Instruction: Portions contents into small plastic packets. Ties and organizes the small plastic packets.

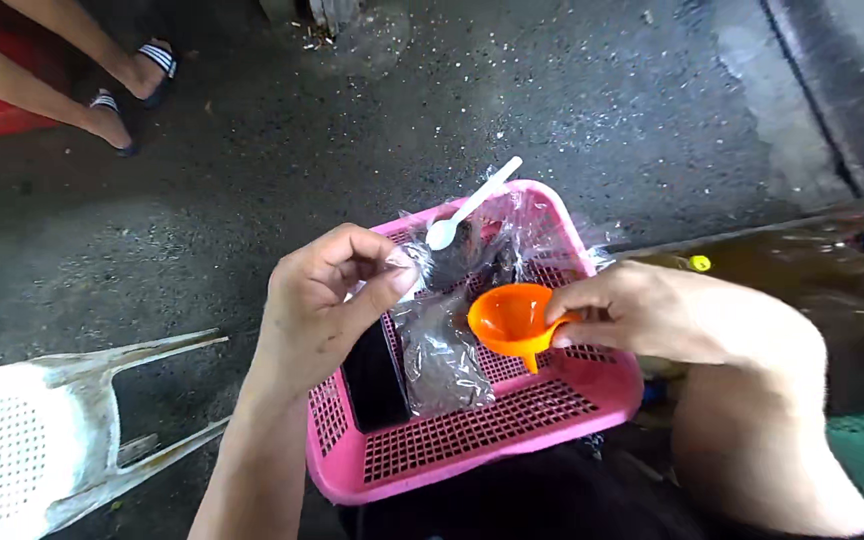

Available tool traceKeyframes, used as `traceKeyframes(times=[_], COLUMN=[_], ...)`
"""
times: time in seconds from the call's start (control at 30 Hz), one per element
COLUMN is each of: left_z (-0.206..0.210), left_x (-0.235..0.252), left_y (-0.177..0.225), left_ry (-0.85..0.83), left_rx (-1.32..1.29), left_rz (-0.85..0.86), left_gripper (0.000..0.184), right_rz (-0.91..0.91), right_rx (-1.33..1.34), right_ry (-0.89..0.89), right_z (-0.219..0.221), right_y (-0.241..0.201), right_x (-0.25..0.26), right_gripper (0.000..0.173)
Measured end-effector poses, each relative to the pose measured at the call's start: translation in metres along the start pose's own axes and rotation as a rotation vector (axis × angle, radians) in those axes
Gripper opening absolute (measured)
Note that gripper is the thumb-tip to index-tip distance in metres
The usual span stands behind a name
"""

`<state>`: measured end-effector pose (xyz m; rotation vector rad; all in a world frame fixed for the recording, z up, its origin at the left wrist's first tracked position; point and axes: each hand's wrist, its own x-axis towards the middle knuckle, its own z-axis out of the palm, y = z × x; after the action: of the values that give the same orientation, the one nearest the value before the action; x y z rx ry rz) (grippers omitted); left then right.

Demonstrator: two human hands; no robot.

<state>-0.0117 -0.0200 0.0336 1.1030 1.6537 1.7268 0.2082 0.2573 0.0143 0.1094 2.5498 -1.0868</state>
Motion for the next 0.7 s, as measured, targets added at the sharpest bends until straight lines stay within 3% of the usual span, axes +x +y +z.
traceKeyframes(times=[0.1,0.27,0.37,0.47,0.57,0.63,0.7], left_z=[0.000,0.014,0.029,0.030,0.020,0.021,0.031], left_x=[0.002,0.020,0.030,0.038,0.038,0.033,0.025], left_y=[0.005,0.024,0.035,0.030,0.012,-0.007,-0.021], left_ry=[-0.022,-0.072,0.010,0.170,0.275,0.207,0.108], left_rx=[-0.006,-0.012,0.013,-0.217,-0.329,-0.290,-0.292], left_rz=[-0.015,0.102,0.150,0.192,0.054,-0.098,-0.204], left_gripper=[0.011,0.008,0.007,0.010,0.043,0.062,0.068], right_rz=[0.022,-0.321,-0.521,-0.528,-0.453,-0.418,-0.377], right_rx=[-0.036,-0.091,0.046,0.259,0.476,0.546,0.558], right_ry=[-0.001,0.405,0.456,0.387,0.322,0.341,0.395], right_z=[0.001,-0.010,-0.004,-0.006,-0.016,-0.024,-0.029], right_y=[-0.002,-0.053,-0.078,-0.088,-0.095,-0.100,-0.103], right_x=[0.004,0.038,0.067,0.084,0.093,0.101,0.112], right_gripper=[0.037,0.048,0.030,0.025,0.024,0.022,0.023])
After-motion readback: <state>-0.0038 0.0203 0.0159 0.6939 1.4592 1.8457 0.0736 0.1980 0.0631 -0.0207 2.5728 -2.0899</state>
